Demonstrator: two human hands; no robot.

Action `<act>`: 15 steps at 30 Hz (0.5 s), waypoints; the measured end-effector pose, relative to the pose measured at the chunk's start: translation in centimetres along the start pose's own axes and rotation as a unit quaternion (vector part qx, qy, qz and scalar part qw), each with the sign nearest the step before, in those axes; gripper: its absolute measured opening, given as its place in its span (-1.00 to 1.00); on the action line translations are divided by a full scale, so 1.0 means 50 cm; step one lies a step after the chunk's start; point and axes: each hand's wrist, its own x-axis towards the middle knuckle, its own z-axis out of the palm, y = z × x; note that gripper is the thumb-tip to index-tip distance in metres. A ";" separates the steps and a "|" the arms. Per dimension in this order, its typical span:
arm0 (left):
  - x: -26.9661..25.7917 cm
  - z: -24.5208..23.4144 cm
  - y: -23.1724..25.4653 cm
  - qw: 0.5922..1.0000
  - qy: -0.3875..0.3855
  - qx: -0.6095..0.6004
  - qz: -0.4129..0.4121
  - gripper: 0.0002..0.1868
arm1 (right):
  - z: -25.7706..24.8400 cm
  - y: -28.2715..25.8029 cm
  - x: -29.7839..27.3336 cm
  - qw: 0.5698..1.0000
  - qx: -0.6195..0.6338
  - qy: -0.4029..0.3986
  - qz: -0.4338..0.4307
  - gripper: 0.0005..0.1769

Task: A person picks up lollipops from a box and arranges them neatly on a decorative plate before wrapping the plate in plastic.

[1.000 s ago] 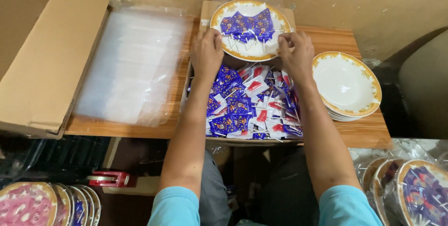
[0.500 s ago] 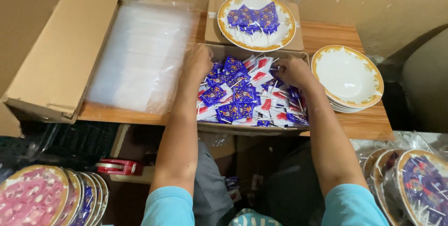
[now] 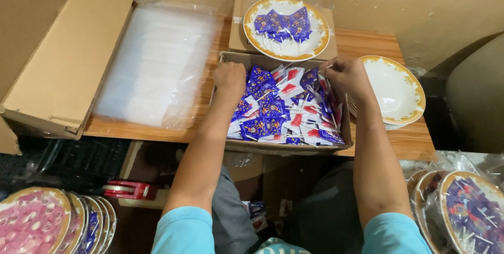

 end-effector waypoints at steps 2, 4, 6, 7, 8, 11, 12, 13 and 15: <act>-0.019 -0.037 0.004 1.000 -0.012 -0.015 -0.003 -0.76 | -0.010 0.040 0.002 0.994 -0.103 -0.047 0.003 -0.73; -0.046 -0.069 0.001 0.999 -0.023 -0.031 -0.007 -0.76 | -0.016 0.059 -0.001 0.974 -0.205 -0.094 0.006 -0.68; -0.062 -0.111 -0.013 0.998 -0.044 -0.043 0.016 -0.74 | -0.022 0.051 0.009 0.930 -0.331 -0.146 0.058 -0.67; -0.049 -0.112 -0.027 0.998 -0.033 -0.042 0.017 -0.74 | -0.026 0.063 0.016 0.932 -0.332 -0.137 0.052 -0.67; -0.036 -0.113 -0.041 0.998 -0.037 -0.054 -0.003 -0.76 | -0.029 0.076 0.024 0.928 -0.336 -0.147 0.068 -0.67; -0.068 -0.194 -0.067 0.995 -0.043 -0.081 -0.029 -0.78 | -0.070 0.046 0.014 0.936 -0.308 -0.141 0.094 -0.70; -0.090 -0.231 -0.074 0.993 -0.050 -0.097 -0.037 -0.78 | -0.087 0.025 0.007 0.947 -0.274 -0.131 0.105 -0.72; -0.093 -0.240 -0.080 0.994 -0.046 -0.097 -0.037 -0.78 | -0.094 0.005 0.000 0.948 -0.274 -0.128 0.102 -0.72; -0.101 -0.252 -0.095 0.988 -0.046 -0.147 -0.023 -0.77 | -0.103 -0.031 -0.019 0.988 -0.129 -0.050 0.065 -0.68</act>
